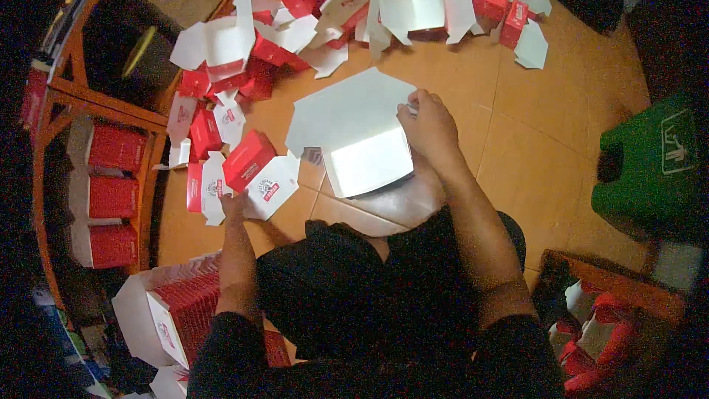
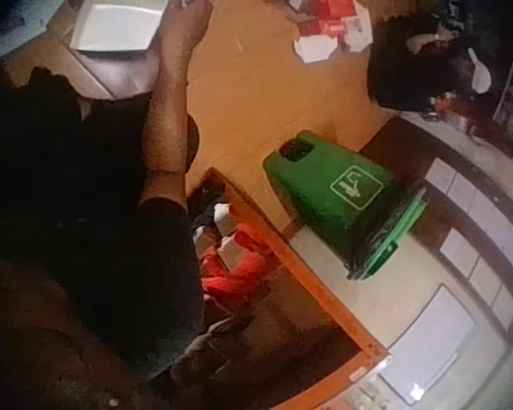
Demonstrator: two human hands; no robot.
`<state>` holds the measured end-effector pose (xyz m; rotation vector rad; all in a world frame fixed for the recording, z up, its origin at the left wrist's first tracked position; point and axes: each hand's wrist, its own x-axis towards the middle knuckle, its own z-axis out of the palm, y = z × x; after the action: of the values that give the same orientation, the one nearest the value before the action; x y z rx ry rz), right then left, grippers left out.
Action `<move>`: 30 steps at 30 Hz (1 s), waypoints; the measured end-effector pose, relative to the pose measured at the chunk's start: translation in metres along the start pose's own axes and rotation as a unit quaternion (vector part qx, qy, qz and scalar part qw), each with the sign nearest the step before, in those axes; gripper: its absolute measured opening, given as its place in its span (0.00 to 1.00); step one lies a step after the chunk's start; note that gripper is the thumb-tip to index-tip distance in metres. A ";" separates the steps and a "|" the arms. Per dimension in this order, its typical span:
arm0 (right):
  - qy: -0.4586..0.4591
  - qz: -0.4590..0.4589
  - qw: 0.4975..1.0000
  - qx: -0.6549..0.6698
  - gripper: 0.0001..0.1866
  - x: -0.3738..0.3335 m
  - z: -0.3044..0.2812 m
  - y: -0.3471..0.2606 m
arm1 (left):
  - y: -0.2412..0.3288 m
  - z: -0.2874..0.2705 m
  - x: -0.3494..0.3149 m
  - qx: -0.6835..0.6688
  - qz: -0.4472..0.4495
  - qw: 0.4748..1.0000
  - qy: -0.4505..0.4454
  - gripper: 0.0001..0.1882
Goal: The person sits on the floor and repeatedly assembles flat red and white cardboard boxes by folding the sides and interlocking the tabs. They pick up a flat piece, fold it into a box shape, and place the finished box on a growing stack to their left.
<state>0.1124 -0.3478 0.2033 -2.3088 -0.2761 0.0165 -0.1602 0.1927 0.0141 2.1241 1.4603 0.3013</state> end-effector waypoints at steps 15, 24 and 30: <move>0.042 -0.406 0.901 0.146 0.27 -0.118 0.023 -0.058 | 0.156 -0.178 -0.244 -0.615 0.057 0.786 -0.040 0.12; -0.018 -0.456 0.851 0.261 0.33 -0.117 0.067 -0.018 | 0.157 -0.238 -0.341 -0.421 0.015 0.848 -0.322 0.15; -0.149 -0.530 0.770 0.322 0.21 -0.155 0.007 -0.071 | 0.164 -0.235 -0.372 -0.417 -0.024 0.848 -0.328 0.18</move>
<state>-0.0536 -0.3273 0.2382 -1.2008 -1.4557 -0.0805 -0.2844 -0.1199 0.3419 1.2718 0.7532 0.1230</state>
